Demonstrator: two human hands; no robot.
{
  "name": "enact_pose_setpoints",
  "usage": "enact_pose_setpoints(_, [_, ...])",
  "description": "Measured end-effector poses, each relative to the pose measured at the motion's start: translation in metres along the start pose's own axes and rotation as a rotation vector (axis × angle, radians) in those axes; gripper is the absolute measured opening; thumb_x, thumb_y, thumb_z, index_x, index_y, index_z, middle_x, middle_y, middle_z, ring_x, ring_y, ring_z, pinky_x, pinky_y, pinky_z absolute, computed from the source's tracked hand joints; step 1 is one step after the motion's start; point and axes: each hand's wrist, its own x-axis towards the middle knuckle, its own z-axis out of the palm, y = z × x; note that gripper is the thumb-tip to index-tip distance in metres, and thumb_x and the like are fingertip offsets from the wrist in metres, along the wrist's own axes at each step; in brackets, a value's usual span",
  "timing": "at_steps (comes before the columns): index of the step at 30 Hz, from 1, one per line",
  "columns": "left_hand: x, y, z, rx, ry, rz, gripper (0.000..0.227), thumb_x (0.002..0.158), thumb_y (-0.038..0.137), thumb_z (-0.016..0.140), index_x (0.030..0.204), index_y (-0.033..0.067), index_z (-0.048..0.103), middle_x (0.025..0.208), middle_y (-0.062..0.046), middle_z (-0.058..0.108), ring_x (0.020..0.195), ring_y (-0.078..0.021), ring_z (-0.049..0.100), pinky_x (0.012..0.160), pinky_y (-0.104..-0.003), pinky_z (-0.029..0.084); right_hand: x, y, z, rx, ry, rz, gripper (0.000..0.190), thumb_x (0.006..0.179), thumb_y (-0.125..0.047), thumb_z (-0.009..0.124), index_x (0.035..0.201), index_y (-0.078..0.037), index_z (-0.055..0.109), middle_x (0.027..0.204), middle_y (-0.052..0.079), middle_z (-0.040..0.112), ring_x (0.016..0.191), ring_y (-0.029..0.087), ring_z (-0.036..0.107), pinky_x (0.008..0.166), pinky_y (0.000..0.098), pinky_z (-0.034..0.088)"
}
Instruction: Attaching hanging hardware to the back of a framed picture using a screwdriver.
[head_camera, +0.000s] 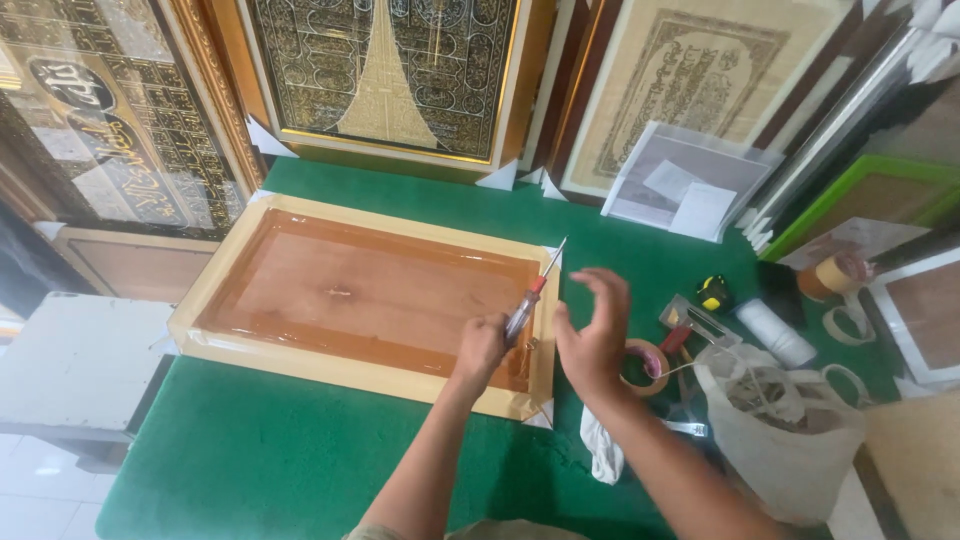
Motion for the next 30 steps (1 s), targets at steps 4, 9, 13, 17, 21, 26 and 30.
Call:
enact_pose_setpoints(4, [0.002, -0.008, 0.022, -0.010, -0.123, 0.147, 0.040, 0.099, 0.024, 0.058, 0.072, 0.0047, 0.080, 0.055, -0.016, 0.064, 0.054, -0.0243, 0.065, 0.054, -0.035, 0.052, -0.008, -0.055, 0.006, 0.556, -0.327, 1.224, 0.068, 0.107, -0.062, 0.064, 0.155, -0.015, 0.055, 0.152, 0.014, 0.058, 0.141, 0.034, 0.056, 0.089, 0.0498, 0.050])
enact_pose_setpoints(9, [-0.035, 0.014, 0.025, -0.254, -0.273, -0.227, 0.050, 0.101, 0.003, 0.053, 0.150, 0.0046, 0.062, 0.075, -0.007, 0.058, 0.059, -0.0086, 0.049, 0.050, -0.017, 0.036, -0.024, -0.034, -0.008, 0.672, -0.244, 1.501, 0.079, 0.108, -0.055, 0.069, 0.171, -0.018, 0.040, 0.177, 0.017, 0.044, 0.165, 0.050, 0.038, 0.116, 0.0803, 0.039])
enact_pose_setpoints(13, [-0.026, -0.004, 0.021, -0.540, -0.223, -0.346, 0.054, 0.093, 0.006, 0.087, 0.135, 0.0175, 0.056, 0.068, 0.003, 0.048, 0.057, -0.0086, 0.045, 0.054, -0.019, 0.036, -0.046, 0.039, -0.029, 0.398, -0.468, 1.409, 0.047, 0.107, -0.059, 0.072, 0.136, -0.021, 0.073, 0.095, 0.002, 0.074, 0.069, 0.021, 0.073, 0.056, 0.0373, 0.058])
enact_pose_setpoints(17, [0.016, -0.036, 0.023, -0.902, -0.195, -0.361, 0.005, 0.107, 0.013, 0.077, 0.112, 0.0112, 0.075, 0.086, 0.009, 0.069, 0.063, 0.0021, 0.050, 0.055, -0.007, 0.037, -0.044, 0.043, -0.049, 0.001, -0.728, 1.004, 0.047, 0.097, -0.049, 0.084, 0.136, -0.024, 0.080, 0.086, 0.008, 0.077, 0.077, 0.026, 0.075, 0.063, 0.0387, 0.057])
enact_pose_setpoints(21, [0.021, -0.028, 0.012, -1.029, -0.102, -0.476, 0.015, 0.104, 0.030, 0.087, 0.114, 0.0228, 0.078, 0.120, 0.012, 0.085, 0.077, 0.0037, 0.057, 0.061, -0.007, 0.049, -0.032, 0.005, -0.069, -0.225, -0.901, 0.861, 0.041, 0.093, -0.054, 0.083, 0.130, -0.036, 0.083, 0.074, -0.001, 0.086, 0.084, 0.017, 0.089, 0.077, 0.0321, 0.066])
enact_pose_setpoints(26, [0.011, 0.004, -0.002, -1.216, -0.269, -0.618, 0.034, 0.098, 0.040, 0.084, 0.126, 0.0214, 0.081, 0.098, 0.013, 0.069, 0.051, 0.0046, 0.048, 0.049, -0.010, 0.047, -0.013, -0.036, -0.070, -0.151, -0.946, 0.958, 0.039, 0.107, -0.043, 0.071, 0.142, -0.027, 0.075, 0.063, -0.003, 0.054, 0.053, 0.012, 0.047, 0.053, 0.0319, 0.032])
enact_pose_setpoints(30, [-0.004, 0.024, -0.009, -1.284, -0.337, -0.590, 0.033, 0.100, 0.034, 0.082, 0.125, 0.0134, 0.082, 0.126, 0.006, 0.086, 0.051, 0.0021, 0.051, 0.049, -0.012, 0.052, -0.015, -0.040, -0.066, -0.137, -0.926, 1.002, 0.040, 0.109, -0.046, 0.066, 0.143, -0.027, 0.073, 0.062, -0.005, 0.051, 0.050, 0.012, 0.045, 0.048, 0.0291, 0.033])
